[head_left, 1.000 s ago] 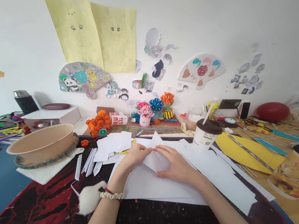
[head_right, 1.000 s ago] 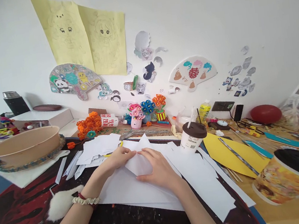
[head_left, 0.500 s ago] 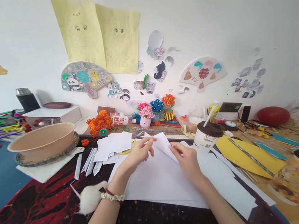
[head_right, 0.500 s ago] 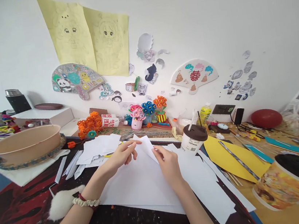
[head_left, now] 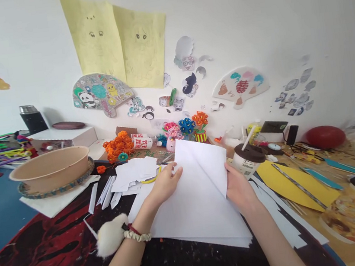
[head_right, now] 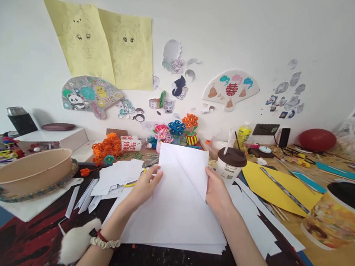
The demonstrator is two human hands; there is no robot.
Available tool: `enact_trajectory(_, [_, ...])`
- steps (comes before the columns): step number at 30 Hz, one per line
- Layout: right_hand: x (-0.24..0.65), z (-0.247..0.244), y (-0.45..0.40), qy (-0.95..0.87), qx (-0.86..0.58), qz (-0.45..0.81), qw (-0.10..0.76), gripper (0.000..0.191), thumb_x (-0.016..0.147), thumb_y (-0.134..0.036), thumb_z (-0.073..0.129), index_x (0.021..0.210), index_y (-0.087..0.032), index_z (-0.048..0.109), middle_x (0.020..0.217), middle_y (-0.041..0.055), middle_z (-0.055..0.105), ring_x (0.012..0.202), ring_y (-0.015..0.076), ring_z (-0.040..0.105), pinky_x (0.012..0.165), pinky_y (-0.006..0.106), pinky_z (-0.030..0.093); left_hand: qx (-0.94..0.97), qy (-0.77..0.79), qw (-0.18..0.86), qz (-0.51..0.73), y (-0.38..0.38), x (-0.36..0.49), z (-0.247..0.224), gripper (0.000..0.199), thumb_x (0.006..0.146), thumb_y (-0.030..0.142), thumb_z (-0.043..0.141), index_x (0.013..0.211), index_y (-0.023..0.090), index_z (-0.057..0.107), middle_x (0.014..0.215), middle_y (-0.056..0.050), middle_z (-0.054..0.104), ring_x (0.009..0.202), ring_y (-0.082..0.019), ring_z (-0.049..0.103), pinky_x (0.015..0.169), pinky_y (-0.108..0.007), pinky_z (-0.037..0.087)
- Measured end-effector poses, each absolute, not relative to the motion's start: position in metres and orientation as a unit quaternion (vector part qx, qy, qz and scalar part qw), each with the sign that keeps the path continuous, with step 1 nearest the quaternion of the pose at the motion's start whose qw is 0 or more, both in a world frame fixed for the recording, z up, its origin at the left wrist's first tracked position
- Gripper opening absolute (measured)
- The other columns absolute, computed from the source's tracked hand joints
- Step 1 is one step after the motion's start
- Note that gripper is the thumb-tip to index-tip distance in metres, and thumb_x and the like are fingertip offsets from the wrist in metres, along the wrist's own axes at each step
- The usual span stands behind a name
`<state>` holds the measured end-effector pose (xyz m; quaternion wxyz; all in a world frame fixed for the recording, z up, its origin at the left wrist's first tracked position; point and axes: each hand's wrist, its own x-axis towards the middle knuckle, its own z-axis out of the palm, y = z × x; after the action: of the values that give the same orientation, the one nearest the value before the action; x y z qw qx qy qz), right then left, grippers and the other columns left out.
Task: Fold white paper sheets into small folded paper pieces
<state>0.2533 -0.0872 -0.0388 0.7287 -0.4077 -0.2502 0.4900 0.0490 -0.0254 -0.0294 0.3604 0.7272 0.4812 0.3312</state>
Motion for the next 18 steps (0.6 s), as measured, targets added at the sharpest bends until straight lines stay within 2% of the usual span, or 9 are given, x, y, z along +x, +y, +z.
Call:
enact_trajectory(4, [0.249, -0.03, -0.093, -0.225, -0.378, 0.551, 0.71, 0.028, 0.078, -0.029, 0.06, 0.106, -0.022, 0.062, 0.116, 0.0046, 0.065, 0.111, 0.0262, 0.057, 0.088, 0.041, 0.051, 0.642, 0.449, 0.462, 0.416, -0.026, 0.047, -0.025, 0.063, 0.075, 0.04, 0.061, 0.129, 0.016, 0.04, 0.101, -0.012, 0.066, 0.082, -0.021, 0.063, 0.073, -0.032, 0.048])
enact_trajectory(8, [0.251, -0.032, -0.092, -0.248, -0.382, 0.504, 0.734, 0.026, 0.075, -0.03, 0.066, 0.1, -0.024, 0.063, 0.111, 0.0022, 0.067, 0.111, 0.023, 0.057, 0.088, 0.036, 0.052, 0.609, 0.373, 0.569, 0.407, -0.027, 0.039, -0.016, 0.043, 0.071, 0.038, 0.066, 0.104, 0.012, 0.061, 0.087, -0.009, 0.07, 0.075, -0.022, 0.065, 0.063, -0.028, 0.049])
enact_trajectory(10, [0.255, -0.036, -0.091, -0.252, -0.403, 0.457, 0.752, 0.025, 0.071, -0.03, 0.071, 0.094, -0.024, 0.064, 0.104, 0.0007, 0.069, 0.106, 0.0205, 0.059, 0.085, 0.031, 0.053, 0.594, 0.36, 0.592, 0.407, -0.028, 0.032, -0.01, 0.038, 0.069, 0.038, 0.067, 0.096, 0.011, 0.065, 0.084, -0.008, 0.071, 0.073, -0.022, 0.065, 0.059, -0.027, 0.048])
enact_trajectory(15, [0.258, -0.04, -0.091, -0.25, -0.473, 0.394, 0.748, 0.03, 0.062, -0.033, 0.076, 0.087, -0.022, 0.064, 0.093, 0.0004, 0.071, 0.091, 0.0201, 0.064, 0.071, 0.027, 0.055, 0.578, 0.328, 0.652, 0.364, -0.03, 0.018, 0.003, 0.041, 0.069, 0.034, 0.07, 0.103, 0.012, 0.064, 0.08, -0.007, 0.071, 0.068, -0.02, 0.066, 0.058, -0.026, 0.048])
enact_trajectory(18, [0.252, -0.036, -0.094, -0.278, -0.481, 0.392, 0.733, 0.034, 0.064, -0.036, 0.076, 0.093, -0.022, 0.064, 0.1, 0.0016, 0.07, 0.095, 0.0218, 0.063, 0.071, 0.028, 0.054, 0.569, 0.339, 0.653, 0.368, -0.031, 0.015, 0.007, 0.043, 0.069, 0.033, 0.07, 0.106, 0.011, 0.063, 0.082, -0.008, 0.072, 0.069, -0.02, 0.066, 0.059, -0.026, 0.049])
